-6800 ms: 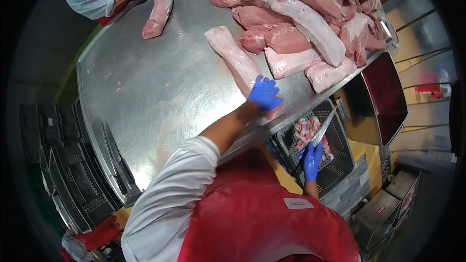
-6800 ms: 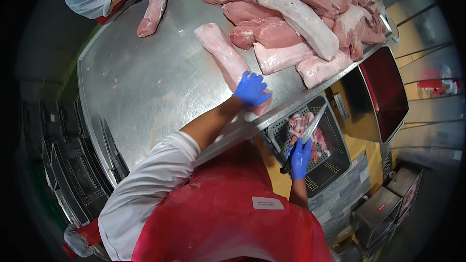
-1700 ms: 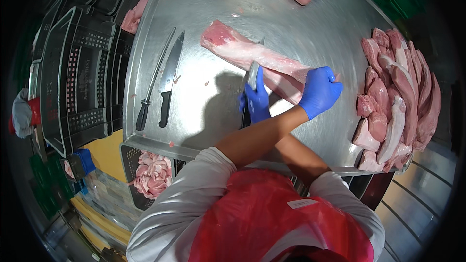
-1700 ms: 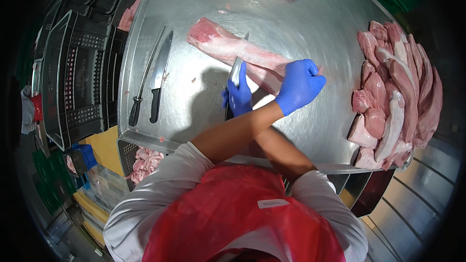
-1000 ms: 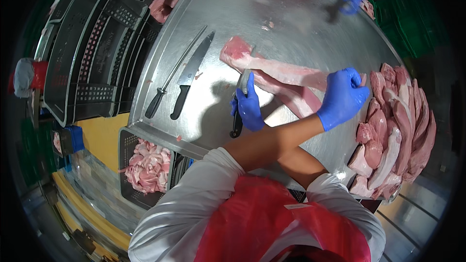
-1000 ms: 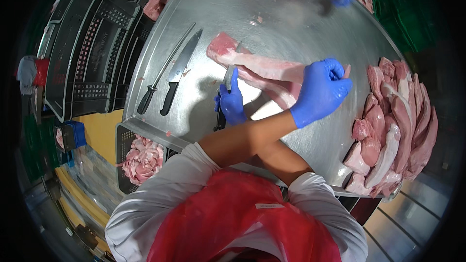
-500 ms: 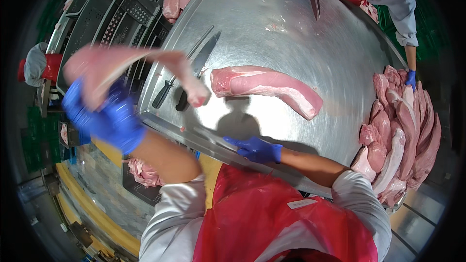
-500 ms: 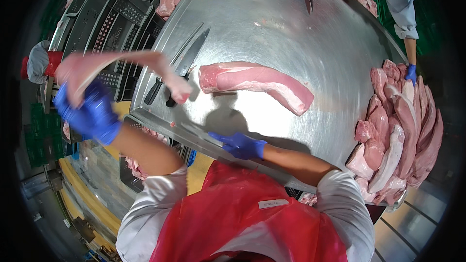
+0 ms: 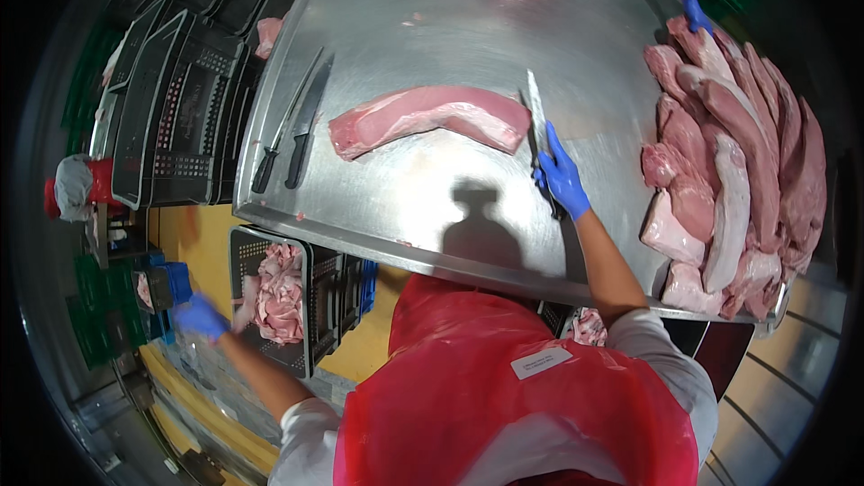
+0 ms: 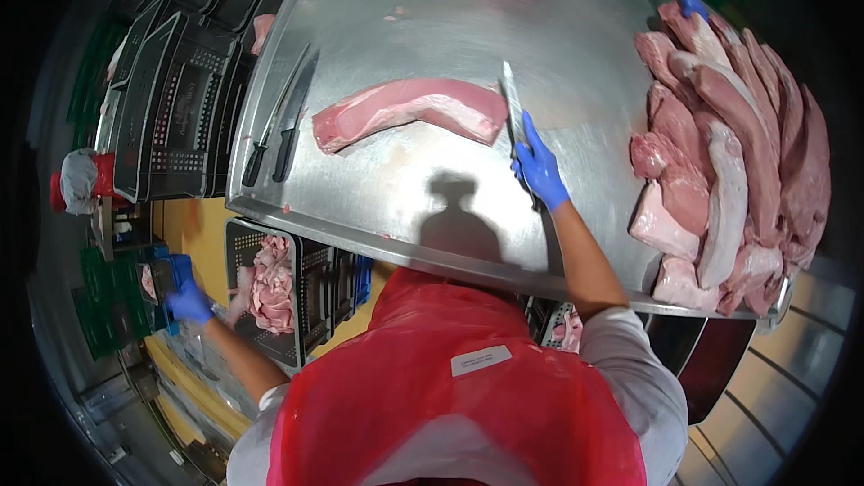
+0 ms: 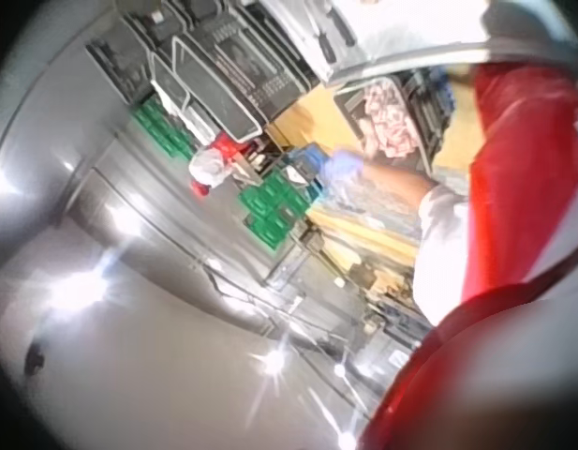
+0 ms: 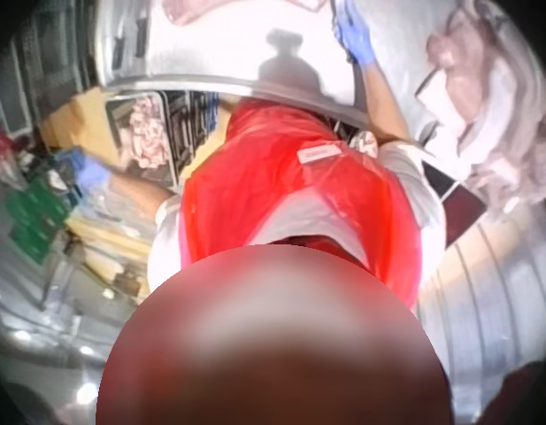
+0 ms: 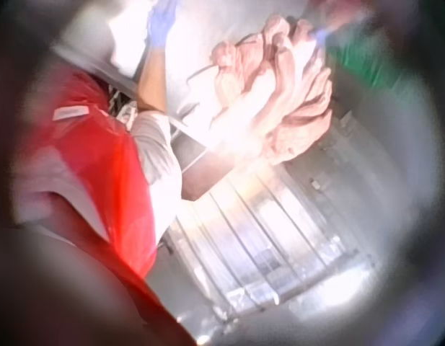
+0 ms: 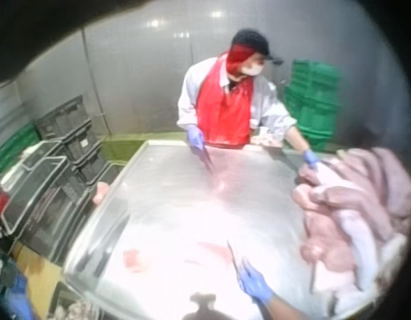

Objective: The person cuts large pieces of pork belly on a stainless steel table using a knife and a sharpening steel. They trim fat and separate meat sections, placing trimmed pieces into a basket while continuing to process additional cuts.

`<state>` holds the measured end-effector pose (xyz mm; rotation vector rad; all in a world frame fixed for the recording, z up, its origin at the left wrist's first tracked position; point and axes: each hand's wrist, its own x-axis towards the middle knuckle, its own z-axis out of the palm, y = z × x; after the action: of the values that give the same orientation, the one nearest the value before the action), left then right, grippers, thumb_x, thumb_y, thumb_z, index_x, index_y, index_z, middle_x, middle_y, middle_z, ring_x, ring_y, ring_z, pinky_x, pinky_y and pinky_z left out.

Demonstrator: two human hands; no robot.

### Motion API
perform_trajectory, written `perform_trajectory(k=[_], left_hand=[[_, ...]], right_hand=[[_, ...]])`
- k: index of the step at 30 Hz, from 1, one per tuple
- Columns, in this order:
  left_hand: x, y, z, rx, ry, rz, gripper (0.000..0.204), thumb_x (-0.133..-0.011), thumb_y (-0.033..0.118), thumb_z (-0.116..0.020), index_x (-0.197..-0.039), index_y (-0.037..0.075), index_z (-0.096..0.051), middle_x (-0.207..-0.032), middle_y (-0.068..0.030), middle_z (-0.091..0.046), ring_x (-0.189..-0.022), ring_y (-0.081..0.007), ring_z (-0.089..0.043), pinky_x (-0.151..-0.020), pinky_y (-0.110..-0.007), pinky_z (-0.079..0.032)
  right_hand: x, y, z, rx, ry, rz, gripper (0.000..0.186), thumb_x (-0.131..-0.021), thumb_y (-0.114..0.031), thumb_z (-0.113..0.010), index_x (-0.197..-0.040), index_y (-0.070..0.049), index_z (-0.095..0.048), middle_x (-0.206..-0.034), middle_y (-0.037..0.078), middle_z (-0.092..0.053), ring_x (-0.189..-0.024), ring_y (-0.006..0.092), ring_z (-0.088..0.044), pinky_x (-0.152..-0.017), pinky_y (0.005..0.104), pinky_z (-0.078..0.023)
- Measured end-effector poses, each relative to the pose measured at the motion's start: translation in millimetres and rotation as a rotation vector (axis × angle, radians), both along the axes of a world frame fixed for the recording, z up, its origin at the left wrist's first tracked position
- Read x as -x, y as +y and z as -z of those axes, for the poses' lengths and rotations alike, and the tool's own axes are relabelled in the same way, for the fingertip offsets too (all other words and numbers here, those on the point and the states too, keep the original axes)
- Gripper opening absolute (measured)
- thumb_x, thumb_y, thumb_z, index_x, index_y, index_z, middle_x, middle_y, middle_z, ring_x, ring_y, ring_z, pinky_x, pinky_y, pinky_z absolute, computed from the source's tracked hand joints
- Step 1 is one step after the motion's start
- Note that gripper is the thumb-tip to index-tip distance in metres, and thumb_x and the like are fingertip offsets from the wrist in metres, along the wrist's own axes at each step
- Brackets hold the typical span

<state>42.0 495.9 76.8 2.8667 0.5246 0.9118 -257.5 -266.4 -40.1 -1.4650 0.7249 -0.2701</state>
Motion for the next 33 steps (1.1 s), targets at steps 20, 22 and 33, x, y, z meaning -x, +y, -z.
perform_trajectory(k=[20,22,33], left_hand=[[-135,-504,154,0.167,0.314,1.016,0.057,-0.080,0.035,-0.075,-0.133,0.022,-0.062,-0.134,-0.0355,-0.044,-0.119,-0.0513,-0.050,-0.103,-0.052,-0.043],[-149,-515,148,0.131,0.362,1.014,0.056,-0.081,0.033,-0.073,-0.135,0.026,-0.060,-0.137,-0.0342,-0.044,-0.121,-0.0512,-0.050,-0.104,-0.052,-0.043],[-183,-529,131,-0.042,0.412,1.008,0.051,-0.088,0.037,-0.065,-0.138,0.029,-0.058,-0.141,-0.0280,-0.043,-0.120,-0.0478,-0.051,-0.099,-0.050,-0.047]], right_hand=[[-16,-4,-2,0.618,0.240,-0.483,0.052,-0.101,-0.029,-0.047,-0.153,-0.029,-0.036,-0.076,0.021,-0.065,-0.066,0.0344,-0.065,-0.073,0.0433,-0.053],[-53,-3,-8,0.653,0.232,-0.505,0.054,-0.101,-0.029,-0.046,-0.153,-0.031,-0.033,-0.074,0.021,-0.065,-0.065,0.0359,-0.064,-0.071,0.0451,-0.053],[13,26,-22,0.691,0.389,-0.768,0.053,-0.102,-0.026,-0.047,-0.154,-0.024,-0.033,-0.072,0.014,-0.060,-0.062,0.0315,-0.062,-0.064,0.0421,-0.050]])
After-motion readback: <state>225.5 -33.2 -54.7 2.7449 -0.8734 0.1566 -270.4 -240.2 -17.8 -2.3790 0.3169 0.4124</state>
